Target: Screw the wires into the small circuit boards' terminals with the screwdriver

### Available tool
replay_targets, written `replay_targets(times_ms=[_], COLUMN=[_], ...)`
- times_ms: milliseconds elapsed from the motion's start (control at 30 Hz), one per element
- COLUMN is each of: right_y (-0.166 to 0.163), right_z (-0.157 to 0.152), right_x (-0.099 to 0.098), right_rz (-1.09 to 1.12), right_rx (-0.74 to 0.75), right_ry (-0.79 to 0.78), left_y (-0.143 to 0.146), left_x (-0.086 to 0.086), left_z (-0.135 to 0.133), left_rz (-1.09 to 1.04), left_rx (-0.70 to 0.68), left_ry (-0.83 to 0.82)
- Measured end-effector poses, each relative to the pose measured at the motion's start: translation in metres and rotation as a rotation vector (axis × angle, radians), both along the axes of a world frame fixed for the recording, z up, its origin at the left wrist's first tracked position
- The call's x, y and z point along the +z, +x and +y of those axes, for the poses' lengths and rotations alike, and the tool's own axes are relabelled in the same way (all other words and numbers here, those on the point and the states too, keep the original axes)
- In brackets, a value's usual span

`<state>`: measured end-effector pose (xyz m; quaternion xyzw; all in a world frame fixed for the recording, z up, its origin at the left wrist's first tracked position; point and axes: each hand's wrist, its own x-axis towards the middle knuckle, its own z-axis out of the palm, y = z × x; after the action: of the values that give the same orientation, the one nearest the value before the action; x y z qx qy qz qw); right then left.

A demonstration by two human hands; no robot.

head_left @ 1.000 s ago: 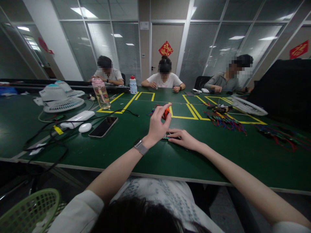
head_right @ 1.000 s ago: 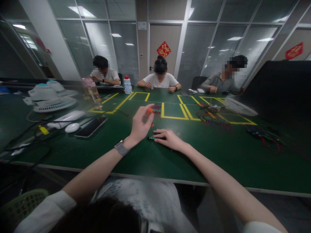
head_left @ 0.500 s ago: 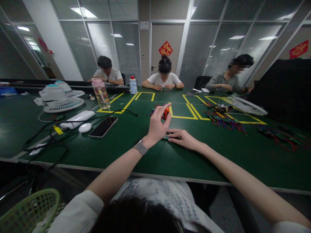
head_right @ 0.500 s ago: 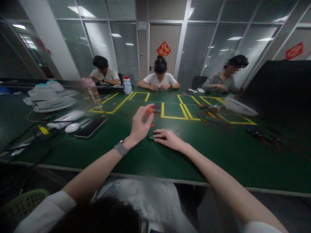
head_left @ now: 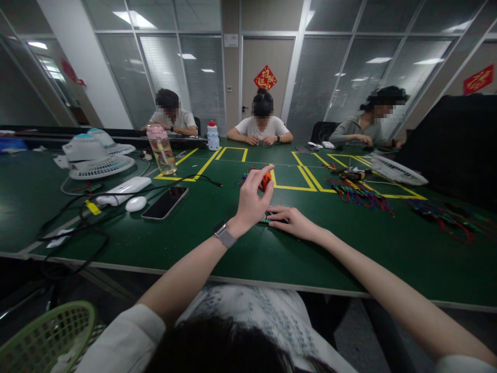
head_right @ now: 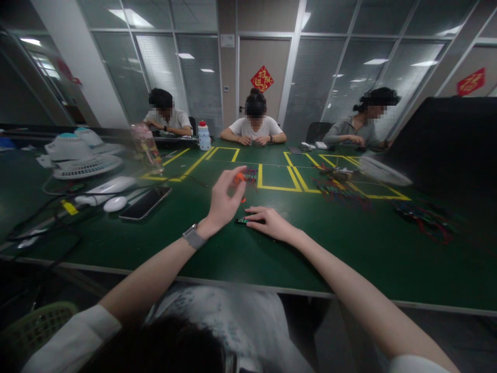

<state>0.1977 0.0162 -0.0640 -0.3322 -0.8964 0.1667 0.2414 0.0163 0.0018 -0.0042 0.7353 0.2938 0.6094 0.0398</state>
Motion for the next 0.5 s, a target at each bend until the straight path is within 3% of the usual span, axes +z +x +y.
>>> replay_targets(times_ms=[500], right_y=[-0.0001], right_z=[0.0003], right_x=[-0.0005], right_rz=[-0.004], right_rx=[0.005], right_ry=[-0.004], left_y=[-0.0001], left_x=[0.0005], left_z=[0.0004], left_rz=[0.004], left_rx=[0.01], left_ry=[0.002])
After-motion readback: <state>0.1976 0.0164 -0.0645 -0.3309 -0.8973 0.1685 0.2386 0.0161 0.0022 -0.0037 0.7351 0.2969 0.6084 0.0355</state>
